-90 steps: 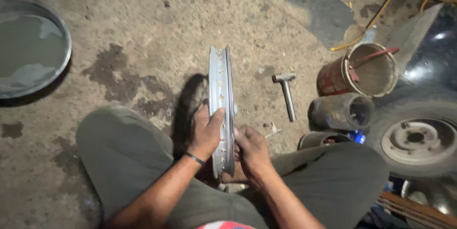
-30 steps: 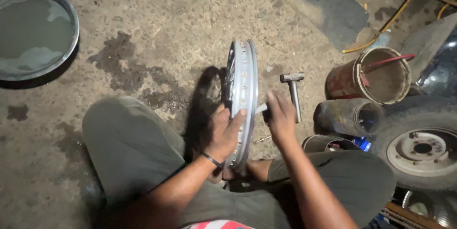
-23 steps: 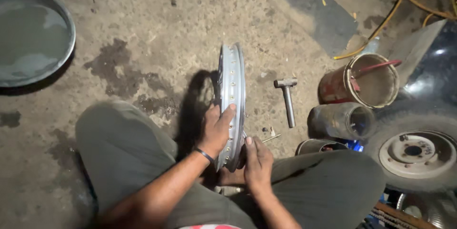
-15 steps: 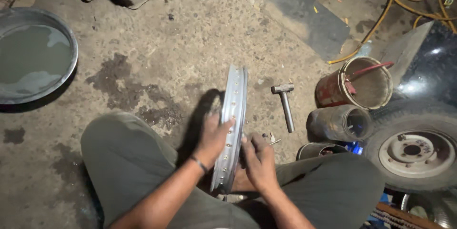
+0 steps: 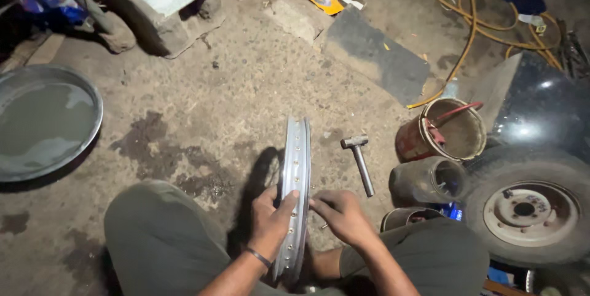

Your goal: The person sits on the floor and uses a small tool to tighten the nipples on the spokes of a bicycle wheel. They rotate the wheel to access different spokes and continue the process around the rim.

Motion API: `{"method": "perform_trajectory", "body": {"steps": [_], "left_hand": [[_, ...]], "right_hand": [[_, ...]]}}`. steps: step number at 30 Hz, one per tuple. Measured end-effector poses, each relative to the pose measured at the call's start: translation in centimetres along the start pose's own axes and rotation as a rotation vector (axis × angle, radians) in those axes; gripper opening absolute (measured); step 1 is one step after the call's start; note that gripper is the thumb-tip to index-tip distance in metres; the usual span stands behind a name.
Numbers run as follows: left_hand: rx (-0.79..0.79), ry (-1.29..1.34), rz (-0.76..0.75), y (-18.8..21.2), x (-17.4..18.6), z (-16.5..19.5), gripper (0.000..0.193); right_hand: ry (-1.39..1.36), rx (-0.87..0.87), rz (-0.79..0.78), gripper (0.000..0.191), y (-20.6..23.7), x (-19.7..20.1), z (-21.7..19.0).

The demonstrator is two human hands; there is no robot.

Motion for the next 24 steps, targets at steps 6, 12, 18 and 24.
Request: {"method": "perform_trajectory", "body": {"steps": [6, 12, 18, 24], "left_hand": [[-0.172, -0.036, 0.002, 0.1, 0.6, 1.3, 0.025], [-0.218, 0.062, -0.004, 0.4, 0.7, 1.5, 0.029], [-0.109, 0.106, -0.037, 0.0, 0.8, 0.6, 0.03], [-0.132, 0.157, -0.07, -0.2, 0.4, 1.0, 0.031]], "right_hand": [[0.122, 0.127, 0.009, 0.018, -2.2, 0.2, -1.6], [-0.044, 0.092, 0.03, 0.02, -6.3, 3.0, -3.5], [0.113, -0.167, -0.261, 0.019, -4.7, 0.7, -0.4], [-0.14, -0.095, -0.132, 0.017, -2.7, 0.3, 1.8]]}}
Point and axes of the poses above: each hand's wrist, its own y-axis away from the middle knuckle, its own x-axis out of the back of the hand, z = x × y, the point moved 10 cm from there along -y, towards the middle knuckle, and after that the axes turned 12 degrees about z, right-handed, at the moved point
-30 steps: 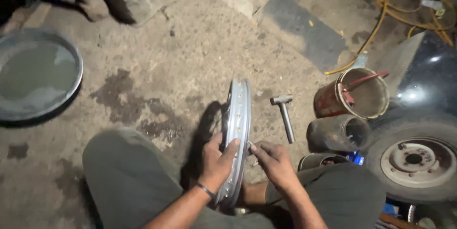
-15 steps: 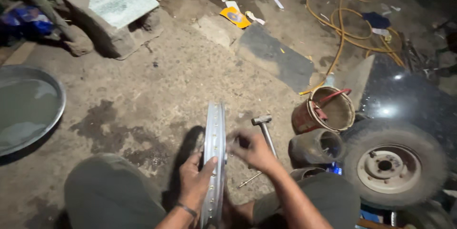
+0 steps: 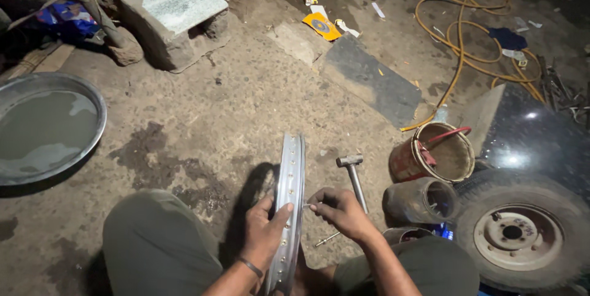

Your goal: The person sits on the floor and uses a small tool to tighten the nipples on the spokes of a bicycle wheel. They rotate the wheel to access different spokes and continue the process around the rim.

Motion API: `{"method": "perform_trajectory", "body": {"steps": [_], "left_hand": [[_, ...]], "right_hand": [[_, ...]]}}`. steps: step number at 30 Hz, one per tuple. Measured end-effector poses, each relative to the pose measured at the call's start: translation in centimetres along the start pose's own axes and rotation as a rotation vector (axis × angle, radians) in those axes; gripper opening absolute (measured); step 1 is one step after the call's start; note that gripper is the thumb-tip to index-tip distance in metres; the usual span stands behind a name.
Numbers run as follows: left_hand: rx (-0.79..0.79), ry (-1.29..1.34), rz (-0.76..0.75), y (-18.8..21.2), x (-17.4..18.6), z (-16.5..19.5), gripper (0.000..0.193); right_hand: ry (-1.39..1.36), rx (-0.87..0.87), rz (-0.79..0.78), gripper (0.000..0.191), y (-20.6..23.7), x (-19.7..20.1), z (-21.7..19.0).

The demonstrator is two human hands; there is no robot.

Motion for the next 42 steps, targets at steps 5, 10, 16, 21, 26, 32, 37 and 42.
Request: {"method": "perform_trajectory", "body": {"steps": [5, 10, 16, 21, 26, 32, 37, 42], "left_hand": [[-0.072, -0.009, -0.006, 0.0, -0.3, 0.5, 0.026], [-0.093, -0.093, 0.032, 0.2, 0.2, 0.7, 0.02], [-0.166, -0.24, 0.061, -0.3, 0.2, 1.7, 0.024], [-0.286, -0.2, 0.083, 0.3, 0.1, 3.0, 0.034], [0.03, -0.103, 0.019, 1.9, 1.2, -0.4, 0.036], [0.122, -0.074, -0.089, 2.2, 0.6, -3.0, 0.03], [0.032, -0.024, -0.08, 1.1, 0.4, -4.3, 0.027], [0.09, -0.019, -0.059, 0.3, 1.0, -7.0, 0.027]], "right_hand": [[0.165, 0.062, -0.099, 0.033, -0.5, -1.2, 2.1], [-0.249, -0.109, -0.046, 0.043, 0.2, -4.3, 6.1], [-0.353, -0.308, 0.107, 0.036, 2.4, -7.5, 10.8], [-0.37, -0.123, 0.148, 0.033, 2.9, -8.6, 8.4], [0.038, 0.021, 0.344, 0.024, 2.3, -0.2, 2.9], [0.434, 0.253, 0.104, 0.019, 2.3, -0.8, -3.2], [0.395, 0.169, 0.052, 0.024, 1.9, -0.9, -3.4], [0.406, 0.154, 0.053, 0.023, 1.7, -0.4, -2.9]]}}
Point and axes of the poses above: each hand's wrist, its own y-axis away from the middle knuckle, its own x-axis out of the back of the hand, z = x × y, the point moved 10 cm from there along -y, towards the middle knuckle, and after that the axes turned 12 degrees about z, right-handed, at the moved point
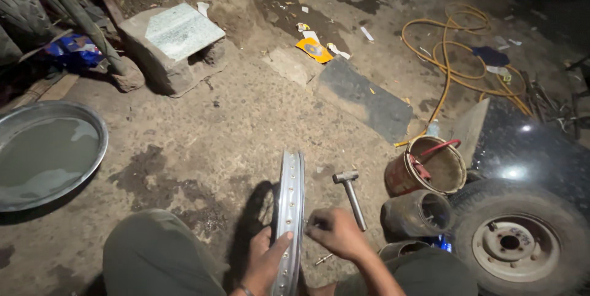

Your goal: The person sits on the floor and uses a small tool to tighten the nipples on the spokes of a bicycle wheel. They rotate the wheel to access different spokes and continue the process around the rim.

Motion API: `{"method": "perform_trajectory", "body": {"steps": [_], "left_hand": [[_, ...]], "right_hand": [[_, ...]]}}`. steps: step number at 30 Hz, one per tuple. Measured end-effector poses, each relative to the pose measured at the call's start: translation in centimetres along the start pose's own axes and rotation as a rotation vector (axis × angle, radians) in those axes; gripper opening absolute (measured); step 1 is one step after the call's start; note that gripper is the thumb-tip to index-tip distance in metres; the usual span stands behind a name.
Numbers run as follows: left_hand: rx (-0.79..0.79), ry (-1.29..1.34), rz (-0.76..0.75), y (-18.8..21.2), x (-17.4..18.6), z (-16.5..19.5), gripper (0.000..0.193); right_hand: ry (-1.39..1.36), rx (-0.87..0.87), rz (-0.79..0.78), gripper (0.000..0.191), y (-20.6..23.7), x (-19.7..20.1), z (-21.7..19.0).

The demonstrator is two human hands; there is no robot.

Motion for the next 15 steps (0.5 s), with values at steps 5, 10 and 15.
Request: {"method": "perform_trajectory", "body": {"steps": [5, 10, 15], "left_hand": [[-0.066, 0.02, -0.029, -0.5, -0.1, -0.3, 0.027], [-0.031, 0.079, -0.039, -0.2, -0.2, -0.2, 0.026], [0.002, 0.04, 0.005, 0.5, -0.2, 0.9, 0.025]], "right_hand": [[-0.131, 0.168, 0.092, 0.025, -0.3, -0.1, -1.4], [0.019, 0.014, 0.056, 0.019, -0.4, 0.6, 0.0], [-0.071, 0.022, 0.009, 0.017, -1.0, 1.1, -1.6]]}}
Point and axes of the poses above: each hand's wrist, its own y-axis away from the middle knuckle, its own x-axis out of the back of the hand, z = x × y, the point moved 10 cm from there along -y, towards the middle knuckle, and after that the axes turned 12 degrees about z, right-handed, at the moved point
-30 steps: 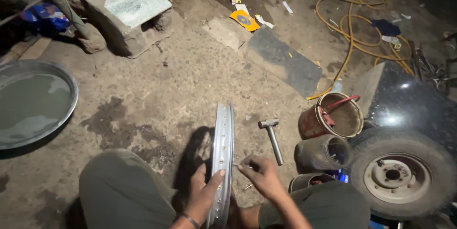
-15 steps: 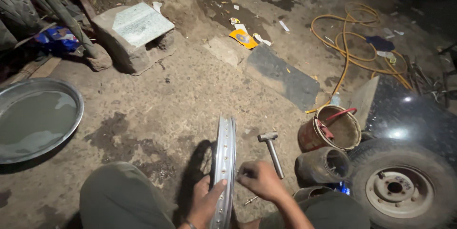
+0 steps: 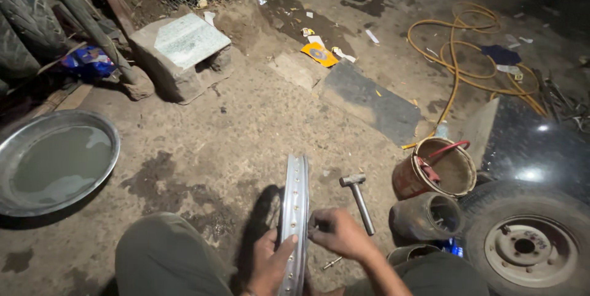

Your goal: The person sits on the floor and uses a small tool to tighten the nipples on the spokes of a bicycle wheel. They rotate the wheel to access different spokes and continue the process around the rim.

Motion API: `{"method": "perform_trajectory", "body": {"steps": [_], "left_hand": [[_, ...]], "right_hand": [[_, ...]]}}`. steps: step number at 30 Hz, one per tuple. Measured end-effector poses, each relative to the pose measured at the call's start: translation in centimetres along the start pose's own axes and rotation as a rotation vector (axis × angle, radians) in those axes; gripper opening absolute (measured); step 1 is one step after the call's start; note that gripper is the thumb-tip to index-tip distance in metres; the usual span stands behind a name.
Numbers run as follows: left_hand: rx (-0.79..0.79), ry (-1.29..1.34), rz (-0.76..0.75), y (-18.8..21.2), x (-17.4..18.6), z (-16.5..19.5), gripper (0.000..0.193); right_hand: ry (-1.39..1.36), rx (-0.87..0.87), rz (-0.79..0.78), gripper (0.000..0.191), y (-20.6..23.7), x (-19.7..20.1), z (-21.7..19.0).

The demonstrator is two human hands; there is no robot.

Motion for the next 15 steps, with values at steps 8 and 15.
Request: {"method": "perform_trajectory", "body": {"steps": [8, 15], "left_hand": [[-0.112, -0.019, 0.02, 1.5, -0.6, 3.4, 0.024], [-0.217, -0.226, 0.11, 0.7, 0.2, 5.0, 0.019]], "right_hand": [[-0.198, 0.102, 0.044, 0.016, -1.8, 3.4, 0.4], [-0.081, 0.058, -0.336, 0.022, 3.1, -5.4, 1.3]]}}
Point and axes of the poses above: each hand's wrist, its own y-axis away from the middle knuckle, its own x-axis out of the back of the hand, z = x × y, the point moved 10 cm from there along -y, towards the middle knuckle, and after that the axes turned 12 degrees about z, right-handed, at the moved point
